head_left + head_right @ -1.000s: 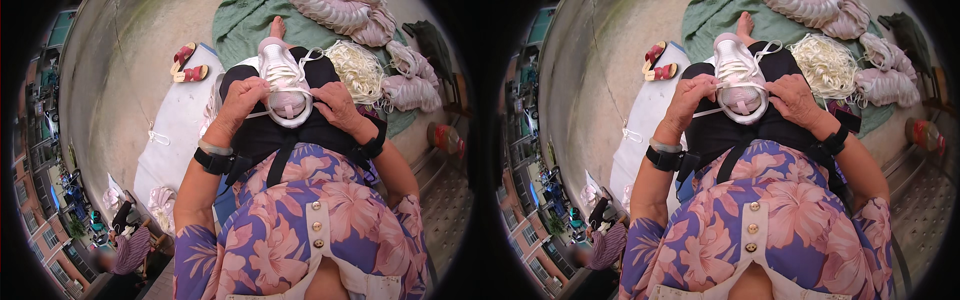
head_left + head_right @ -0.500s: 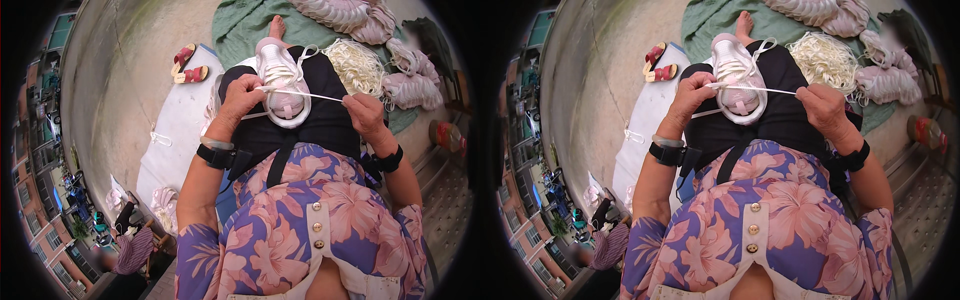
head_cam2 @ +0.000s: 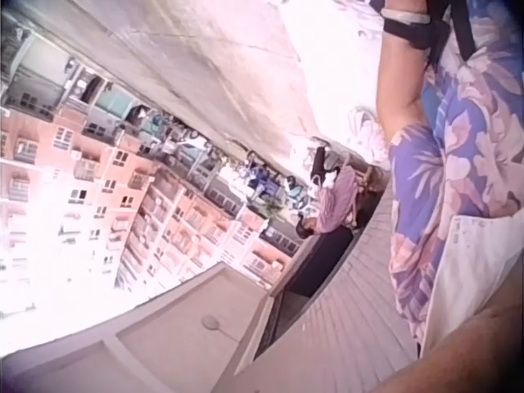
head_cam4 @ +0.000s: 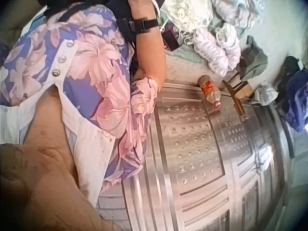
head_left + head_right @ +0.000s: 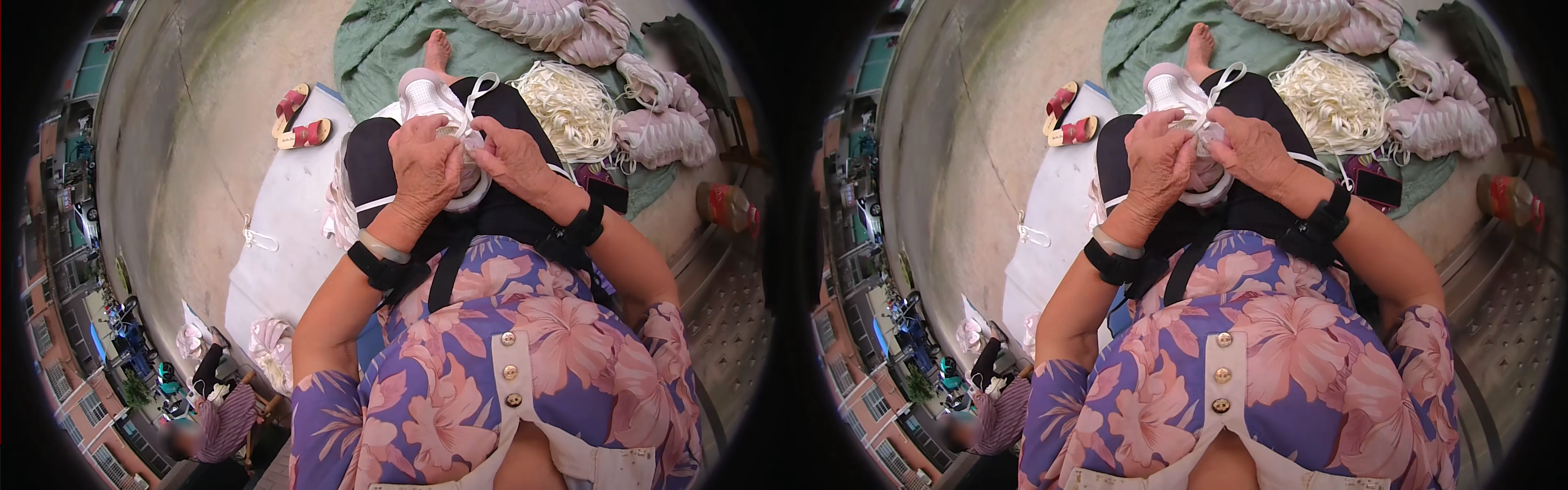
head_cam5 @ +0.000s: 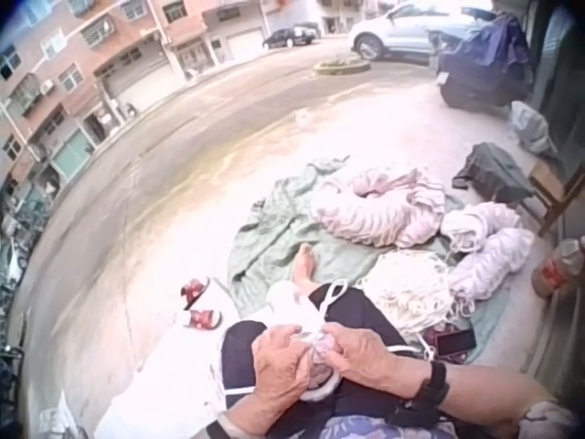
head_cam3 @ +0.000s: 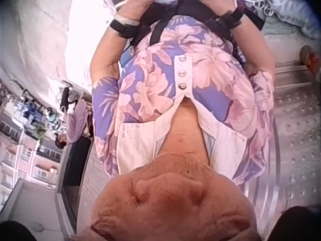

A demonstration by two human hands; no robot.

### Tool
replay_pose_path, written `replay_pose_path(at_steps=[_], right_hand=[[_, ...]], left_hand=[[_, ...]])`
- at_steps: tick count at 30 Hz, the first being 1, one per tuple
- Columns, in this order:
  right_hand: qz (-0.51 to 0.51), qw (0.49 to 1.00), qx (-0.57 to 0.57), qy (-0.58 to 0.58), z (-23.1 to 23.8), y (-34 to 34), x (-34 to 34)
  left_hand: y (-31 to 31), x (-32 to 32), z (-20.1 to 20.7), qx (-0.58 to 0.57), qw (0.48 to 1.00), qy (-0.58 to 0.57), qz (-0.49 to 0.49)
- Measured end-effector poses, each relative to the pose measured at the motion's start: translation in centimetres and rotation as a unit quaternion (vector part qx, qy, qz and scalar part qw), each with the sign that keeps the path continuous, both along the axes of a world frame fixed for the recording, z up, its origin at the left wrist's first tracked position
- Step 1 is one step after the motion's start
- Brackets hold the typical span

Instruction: Thread laces through the eyelets of a shoe upper.

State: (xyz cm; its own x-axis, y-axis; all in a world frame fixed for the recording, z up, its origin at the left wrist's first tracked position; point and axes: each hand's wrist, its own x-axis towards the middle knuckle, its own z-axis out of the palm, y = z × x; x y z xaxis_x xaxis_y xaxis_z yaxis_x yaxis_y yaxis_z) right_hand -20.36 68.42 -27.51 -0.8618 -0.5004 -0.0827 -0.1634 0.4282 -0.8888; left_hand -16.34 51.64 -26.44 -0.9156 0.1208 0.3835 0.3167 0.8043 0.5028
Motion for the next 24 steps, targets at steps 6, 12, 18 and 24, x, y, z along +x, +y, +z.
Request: replay_pose_path(at_steps=[6,12,18,24], right_hand=[[0.025,0.972,0.080,0.221,-1.3,-0.8,0.6],[0.017,0.991,0.004,0.129,-2.2,-1.0,-0.3],[0.015,0.988,0.008,0.153,-2.2,-0.9,0.2],[0.000,0.988,0.020,0.156,-2.7,0.1,0.5]], left_hand=[[1.0,0.3,-1.7,-0.009,0.998,-0.006,0.058],[1.7,-0.1,-1.9,-0.061,0.995,0.014,0.080],[1.8,0.0,-0.3,-0.112,0.991,-0.023,0.064],[-5.1,5.4,3.9,-0.188,0.979,-0.083,0.017]])
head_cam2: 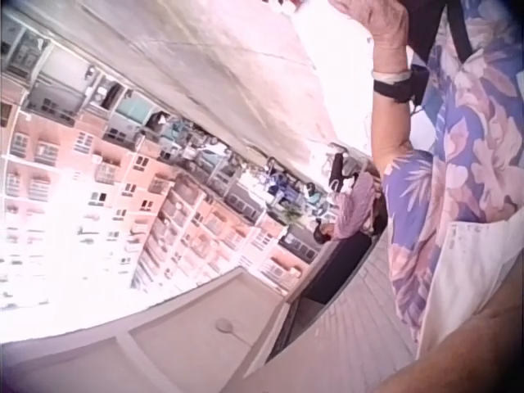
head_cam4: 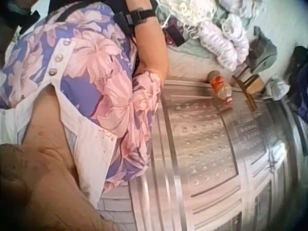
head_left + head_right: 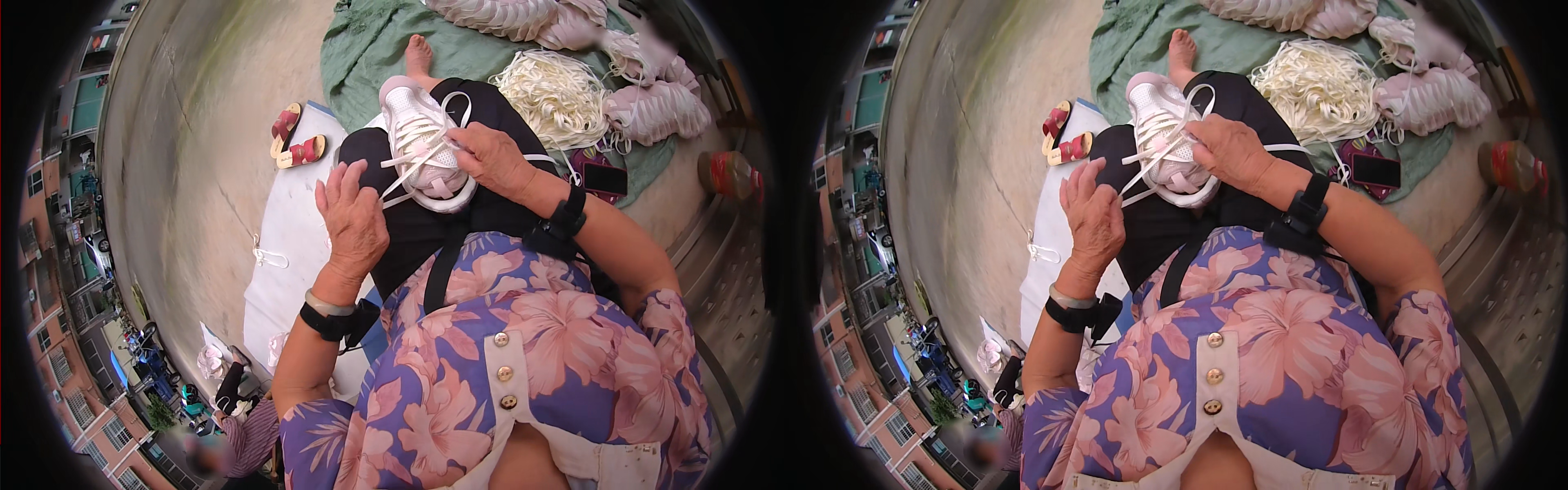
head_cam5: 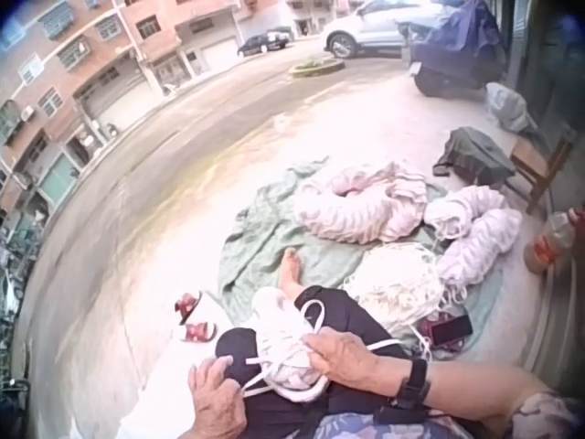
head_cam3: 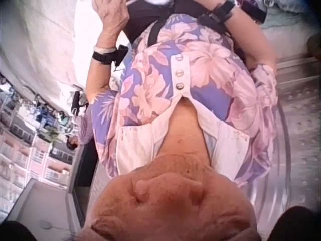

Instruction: Thread laces through the eyelets of a shoe upper.

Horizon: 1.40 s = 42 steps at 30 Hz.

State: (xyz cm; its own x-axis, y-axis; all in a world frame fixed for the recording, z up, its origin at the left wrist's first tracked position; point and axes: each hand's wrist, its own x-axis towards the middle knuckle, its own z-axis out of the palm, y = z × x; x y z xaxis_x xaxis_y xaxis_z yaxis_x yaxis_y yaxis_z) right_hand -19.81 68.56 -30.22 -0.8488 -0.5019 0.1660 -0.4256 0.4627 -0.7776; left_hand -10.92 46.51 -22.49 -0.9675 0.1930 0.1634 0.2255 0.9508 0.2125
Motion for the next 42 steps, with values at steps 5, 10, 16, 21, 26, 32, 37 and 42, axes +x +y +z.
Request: replay_pose_path(at_steps=[5,10,16,21,26,32,37,42], right_hand=[[-0.007,1.000,-0.003,-0.017,0.2,0.0,0.0],[-0.009,0.999,-0.011,-0.046,0.8,-0.3,0.0],[-0.078,0.983,-0.110,-0.127,0.3,-0.7,-0.8],[-0.126,0.946,-0.145,-0.261,0.9,-1.0,-1.6],[-0.109,0.915,-0.218,-0.321,1.6,-1.5,-2.2],[-0.041,0.766,-0.273,-0.581,1.3,-0.6,-4.4],[-0.069,0.789,-0.195,-0.579,2.3,-0.8,-4.8],[0.010,0.893,-0.036,-0.448,3.9,2.2,-4.0]], left_hand=[[-11.0,9.2,-2.5,-0.113,0.974,-0.070,0.183],[-11.7,10.5,-4.5,0.010,0.975,-0.087,0.206],[-4.7,2.2,-2.6,0.101,0.990,-0.014,0.102],[-2.3,-0.4,-3.4,0.087,0.996,-0.006,0.019],[-2.1,-1.0,-3.8,0.091,0.996,-0.017,-0.007],[-1.2,-0.9,-2.5,0.160,0.986,-0.048,0.018],[-1.2,0.3,-1.6,0.287,0.938,-0.172,0.096],[-2.7,1.0,-0.7,0.496,0.821,-0.230,0.165]])
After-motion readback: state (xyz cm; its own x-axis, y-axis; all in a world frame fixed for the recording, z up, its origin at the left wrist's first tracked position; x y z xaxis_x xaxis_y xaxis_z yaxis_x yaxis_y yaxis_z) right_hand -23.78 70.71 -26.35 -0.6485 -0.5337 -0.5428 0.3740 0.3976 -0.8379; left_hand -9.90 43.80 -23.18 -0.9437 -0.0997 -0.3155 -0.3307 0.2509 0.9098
